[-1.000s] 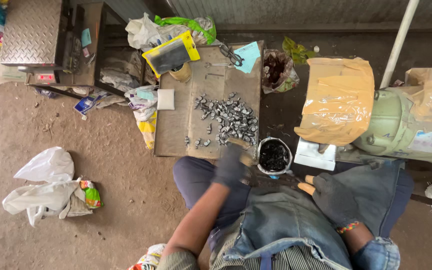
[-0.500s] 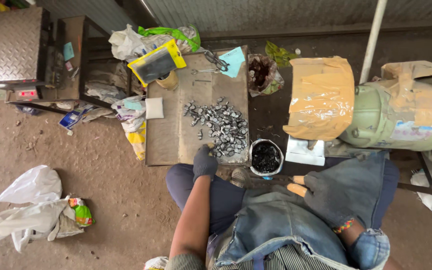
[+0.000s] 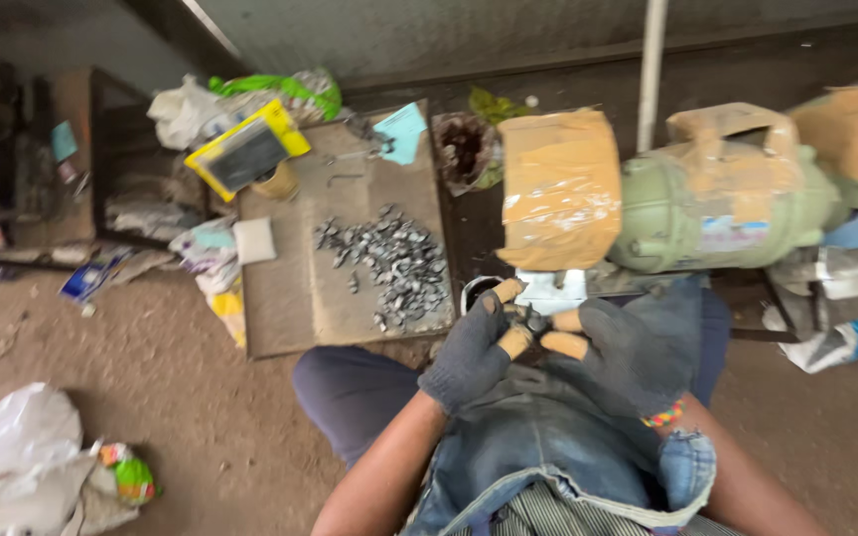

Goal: The person sits on the floor at a bench grinder and grinds small metal castings one at a time, holding each piece against the spinning wheel with sparks flying, then places the ground piece onto a tray with a growing pile of finished pieces and picks up the next rough casting.

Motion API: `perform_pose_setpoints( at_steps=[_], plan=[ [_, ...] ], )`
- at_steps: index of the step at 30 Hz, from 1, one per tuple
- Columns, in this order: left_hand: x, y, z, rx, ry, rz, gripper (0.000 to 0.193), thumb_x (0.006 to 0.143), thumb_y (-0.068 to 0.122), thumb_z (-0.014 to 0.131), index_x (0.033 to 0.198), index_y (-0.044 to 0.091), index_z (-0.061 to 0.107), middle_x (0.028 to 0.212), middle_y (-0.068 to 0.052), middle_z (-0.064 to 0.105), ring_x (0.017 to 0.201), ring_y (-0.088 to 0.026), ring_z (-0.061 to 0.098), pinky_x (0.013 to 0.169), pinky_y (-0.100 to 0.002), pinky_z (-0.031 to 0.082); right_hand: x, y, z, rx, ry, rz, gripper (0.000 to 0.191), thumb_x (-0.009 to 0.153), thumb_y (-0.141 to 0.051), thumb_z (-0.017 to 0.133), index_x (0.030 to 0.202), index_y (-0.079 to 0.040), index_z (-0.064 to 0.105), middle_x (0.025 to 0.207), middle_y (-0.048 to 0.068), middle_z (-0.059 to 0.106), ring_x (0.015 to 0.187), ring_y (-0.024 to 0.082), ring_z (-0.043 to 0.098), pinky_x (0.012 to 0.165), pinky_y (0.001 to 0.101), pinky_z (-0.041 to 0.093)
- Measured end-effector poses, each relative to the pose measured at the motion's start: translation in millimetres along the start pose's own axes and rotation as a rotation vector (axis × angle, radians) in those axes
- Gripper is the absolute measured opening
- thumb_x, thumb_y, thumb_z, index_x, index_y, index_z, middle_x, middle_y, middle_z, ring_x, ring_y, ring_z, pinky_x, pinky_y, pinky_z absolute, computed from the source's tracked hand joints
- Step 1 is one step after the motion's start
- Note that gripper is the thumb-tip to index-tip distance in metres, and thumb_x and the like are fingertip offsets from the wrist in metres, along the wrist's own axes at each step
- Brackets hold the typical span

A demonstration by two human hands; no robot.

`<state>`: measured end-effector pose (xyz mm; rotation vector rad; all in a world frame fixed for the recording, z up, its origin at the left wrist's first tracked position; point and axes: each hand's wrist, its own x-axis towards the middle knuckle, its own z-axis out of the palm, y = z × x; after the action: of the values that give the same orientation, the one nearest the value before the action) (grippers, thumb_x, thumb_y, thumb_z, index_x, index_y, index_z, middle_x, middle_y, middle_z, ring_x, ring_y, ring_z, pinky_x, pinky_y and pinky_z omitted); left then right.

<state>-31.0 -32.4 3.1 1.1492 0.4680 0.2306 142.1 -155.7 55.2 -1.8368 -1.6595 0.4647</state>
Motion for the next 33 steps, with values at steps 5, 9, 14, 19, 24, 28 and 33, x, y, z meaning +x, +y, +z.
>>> perform_pose_setpoints(
  at_steps=[5, 9, 14, 19, 24, 28, 33],
  plan=[
    [28, -18, 4, -0.077, -0.095, 0.091, 0.061, 0.1, -0.007, 0.055, 0.155, -0.001, 0.031, 0.133, -0.014, 0.057, 0.12, -0.018, 0.061, 0.101, -0.032, 0.053, -7, 5, -5, 0.225, 0.021, 0.143, 0.04, 0.087, -0.025, 0.073, 0.122, -0.005, 0.07, 0.106, 0.012, 0.073, 0.095, 0.028, 0.071, 0.08, 0.0362, 0.054],
    [29, -17, 9, -0.119, 0.0, 0.044, 0.058, 0.095, -0.005, 0.06, 0.147, 0.005, 0.035, 0.126, -0.012, 0.059, 0.114, -0.02, 0.063, 0.095, -0.034, 0.055, -13, 17, 2, 0.174, 0.039, 0.205, 0.034, 0.086, -0.027, 0.075, 0.112, -0.006, 0.073, 0.102, 0.011, 0.074, 0.095, 0.026, 0.072, 0.08, 0.0351, 0.055],
    [33, 6, 4, 0.903, 0.292, 0.426, 0.037, 0.088, 0.014, 0.076, 0.121, 0.003, 0.062, 0.123, -0.02, 0.062, 0.113, -0.039, 0.064, 0.092, -0.046, 0.054, -9, 40, 18, -0.037, 0.141, 0.147, 0.031, 0.085, -0.027, 0.075, 0.107, -0.005, 0.073, 0.1, 0.014, 0.071, 0.094, 0.031, 0.068, 0.08, 0.0406, 0.052],
    [57, 15, -7, 1.158, 0.259, 0.462, 0.033, 0.082, 0.028, 0.079, 0.104, 0.005, 0.07, 0.114, -0.02, 0.066, 0.107, -0.043, 0.063, 0.09, -0.053, 0.05, 0, 49, 26, 0.079, 0.193, 0.325, 0.032, 0.083, -0.027, 0.079, 0.105, -0.004, 0.074, 0.096, 0.014, 0.071, 0.09, 0.031, 0.07, 0.078, 0.0411, 0.053],
    [85, 4, -27, 1.099, 0.036, 0.49, 0.029, 0.082, 0.012, 0.068, 0.111, 0.009, 0.073, 0.11, -0.016, 0.072, 0.104, -0.039, 0.068, 0.091, -0.05, 0.054, 11, 54, 25, 0.061, 0.21, 0.25, 0.032, 0.077, -0.025, 0.082, 0.1, -0.004, 0.075, 0.092, 0.014, 0.071, 0.087, 0.033, 0.07, 0.074, 0.0432, 0.053],
    [93, -9, -41, 1.21, -0.029, 0.456, 0.03, 0.081, 0.013, 0.069, 0.11, 0.006, 0.071, 0.112, -0.019, 0.07, 0.102, -0.042, 0.066, 0.088, -0.052, 0.054, 13, 69, 28, 0.01, 0.218, 0.185, 0.032, 0.076, -0.026, 0.083, 0.099, -0.006, 0.075, 0.095, 0.014, 0.072, 0.09, 0.035, 0.07, 0.075, 0.0439, 0.053],
    [88, -15, -41, 1.091, -0.011, 0.471, 0.034, 0.085, 0.018, 0.07, 0.116, 0.005, 0.068, 0.116, -0.019, 0.068, 0.109, -0.042, 0.064, 0.092, -0.051, 0.052, 21, 84, 32, -0.134, 0.146, 0.242, 0.023, 0.08, -0.022, 0.078, 0.101, -0.012, 0.078, 0.098, 0.012, 0.072, 0.094, 0.035, 0.069, 0.078, 0.0456, 0.052]
  ],
)
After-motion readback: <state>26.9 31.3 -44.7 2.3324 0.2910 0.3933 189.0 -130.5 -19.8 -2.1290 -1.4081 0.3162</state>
